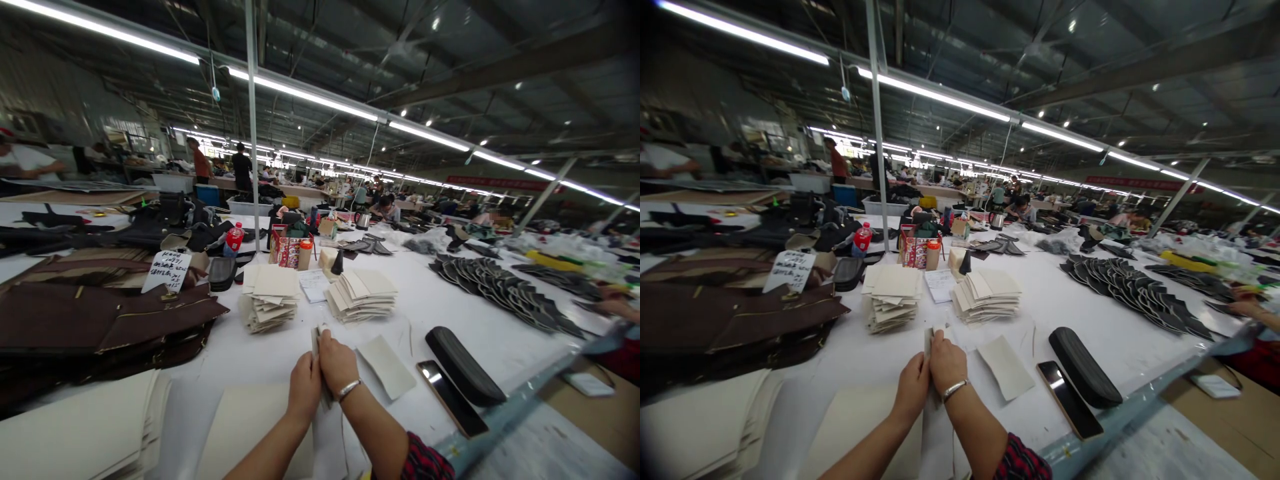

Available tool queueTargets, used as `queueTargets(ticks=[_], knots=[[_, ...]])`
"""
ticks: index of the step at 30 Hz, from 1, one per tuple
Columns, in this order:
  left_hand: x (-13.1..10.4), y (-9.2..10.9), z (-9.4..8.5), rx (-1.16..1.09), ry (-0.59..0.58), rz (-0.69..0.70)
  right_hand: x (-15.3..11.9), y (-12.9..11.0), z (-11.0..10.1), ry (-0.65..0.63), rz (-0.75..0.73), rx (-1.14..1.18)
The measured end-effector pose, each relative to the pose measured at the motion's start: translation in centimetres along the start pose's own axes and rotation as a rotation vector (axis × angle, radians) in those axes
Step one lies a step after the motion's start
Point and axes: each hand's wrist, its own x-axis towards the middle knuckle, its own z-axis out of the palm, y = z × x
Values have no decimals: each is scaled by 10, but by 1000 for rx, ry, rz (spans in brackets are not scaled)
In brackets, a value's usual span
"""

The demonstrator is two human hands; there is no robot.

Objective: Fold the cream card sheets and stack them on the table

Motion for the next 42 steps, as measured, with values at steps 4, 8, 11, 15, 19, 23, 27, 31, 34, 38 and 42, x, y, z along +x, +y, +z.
queueTargets(ticks=[4, 8, 11, 15, 19, 23, 27, 31, 34, 38, 42], knots=[[2, -5, -5, -59, -2, -40, 4, 9, 0, -25, 0, -3], [11, -11, -12, -175, -42, -111, 9, 18, -7, 7, 44, 10], [15, -17, -18, -268, -60, -179, 12, 28, -14, 37, 57, 31], [20, -31, -54, -354, 24, -277, 12, 61, -41, 112, 83, 42], [21, -48, -122, -382, 261, -367, 16, 103, -87, 283, 269, -79], [10, -52, -155, -444, 401, -348, 32, 89, -91, 360, 256, -202], [-5, -41, -138, -359, 363, -302, 41, 26, -38, 41, -8, -25], [-12, -24, -114, -240, 278, -215, 19, -29, -1, -24, -127, 301], [-12, -11, -98, -269, 216, -143, -6, -52, 3, -53, -203, 637], [-13, 1, -80, -282, 189, -105, -27, -64, 4, -59, -208, 776], [-14, 4, -75, -270, 163, -43, -33, -62, 5, 12, -182, 807]])
